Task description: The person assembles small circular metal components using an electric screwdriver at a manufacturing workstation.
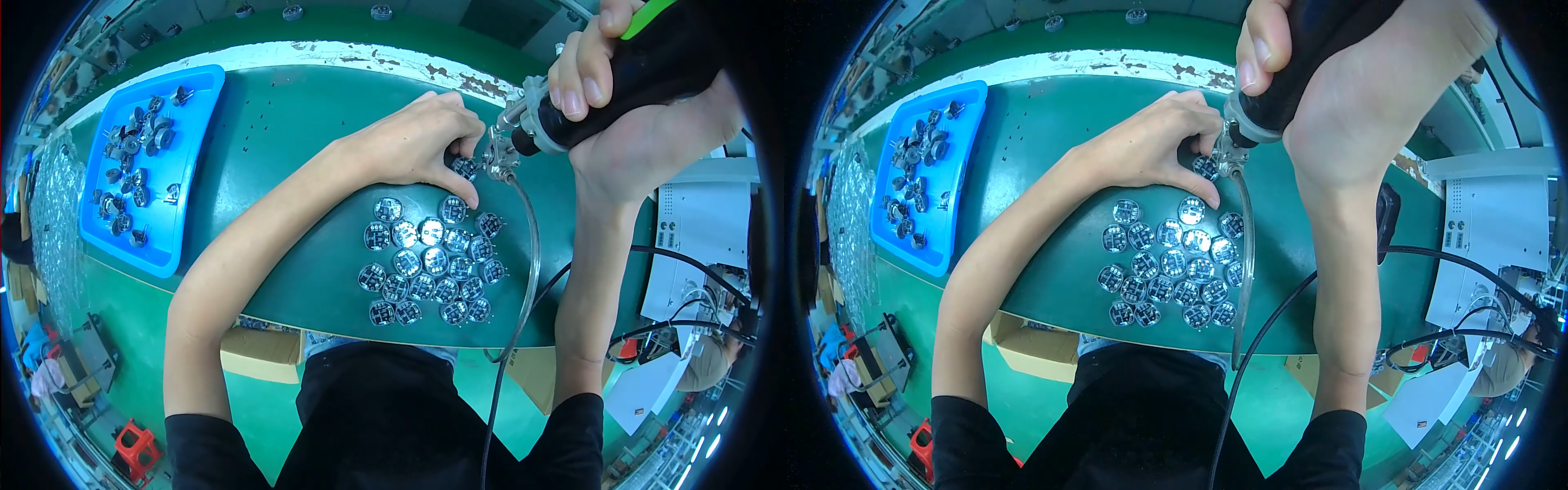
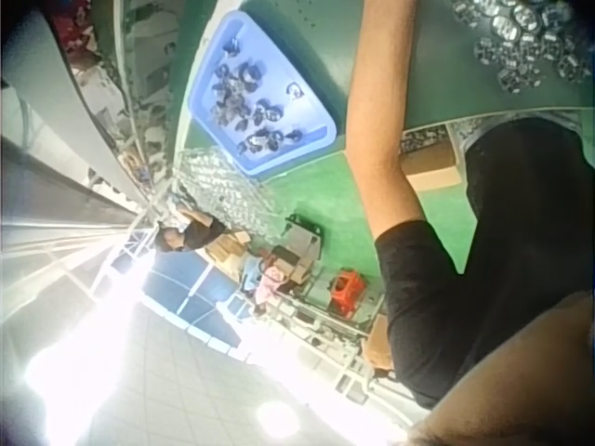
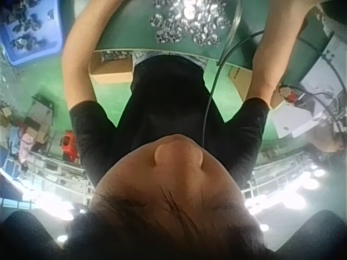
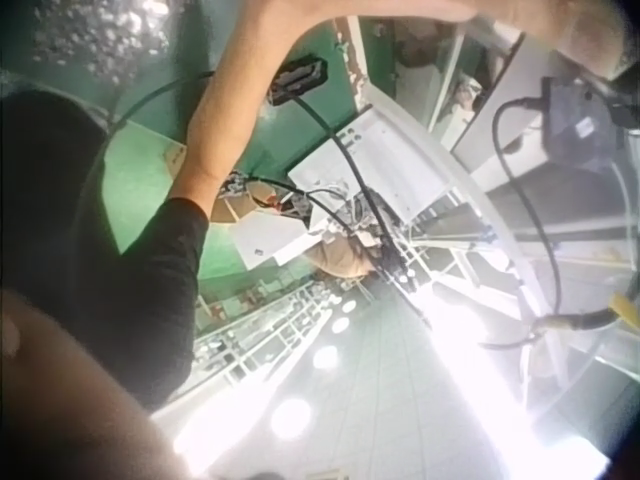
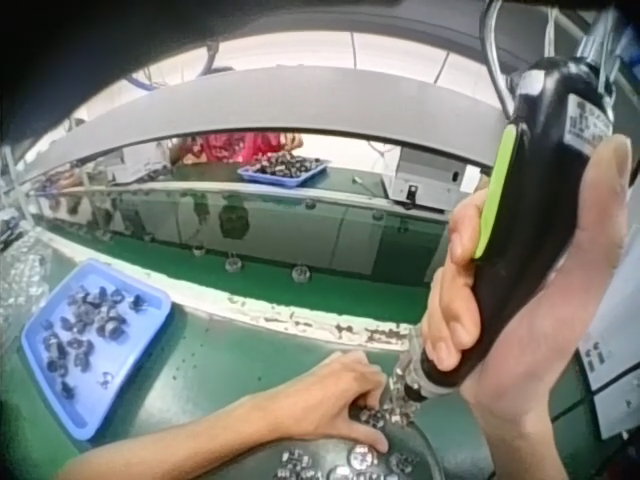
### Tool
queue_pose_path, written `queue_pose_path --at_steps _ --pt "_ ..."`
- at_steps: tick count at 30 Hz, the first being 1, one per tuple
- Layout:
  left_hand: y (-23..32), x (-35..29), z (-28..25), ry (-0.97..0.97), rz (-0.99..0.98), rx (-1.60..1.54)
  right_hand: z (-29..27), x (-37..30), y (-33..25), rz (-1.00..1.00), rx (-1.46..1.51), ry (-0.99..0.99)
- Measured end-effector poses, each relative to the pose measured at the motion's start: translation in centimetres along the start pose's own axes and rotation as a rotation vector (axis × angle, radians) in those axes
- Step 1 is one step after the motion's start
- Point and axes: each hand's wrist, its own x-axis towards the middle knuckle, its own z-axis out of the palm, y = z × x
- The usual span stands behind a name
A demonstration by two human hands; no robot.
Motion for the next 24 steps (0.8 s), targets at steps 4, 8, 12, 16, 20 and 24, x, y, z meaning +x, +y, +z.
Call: queue_pose_path --at_steps 4,8,12,16,20,24 --pt "0.4 0.4 -0.3 -0.027 0.005 0.013 -3.9 -1.7 -2.8 0.009 -0.037 0.016" --pt "0.7 -0.1 -0.9 -0.041 0.02 0.011 -6.1 -3.9 -5.5 0.001 -0.022 0.019" --pt "1.0 -0.4 -3.2 -0.164 -0.02 -0.058 -6.7 -2.1 -4.3 -0.008 -0.027 0.026" --pt "-1.4 0.9 -5.7 -0.029 -0.281 -0.162 -3.8 -0.8 -3.6 -0.019 -0.044 0.036" --pt "-8.0 2.2 -7.6 0.549 -0.514 0.352 -1.9 -0.3 -3.5 -0.033 -0.032 0.037" --pt "-9.5 5.7 -6.8 0.553 -0.763 0.577 -1.2 0.0 -4.2 -0.033 -0.072 0.055"
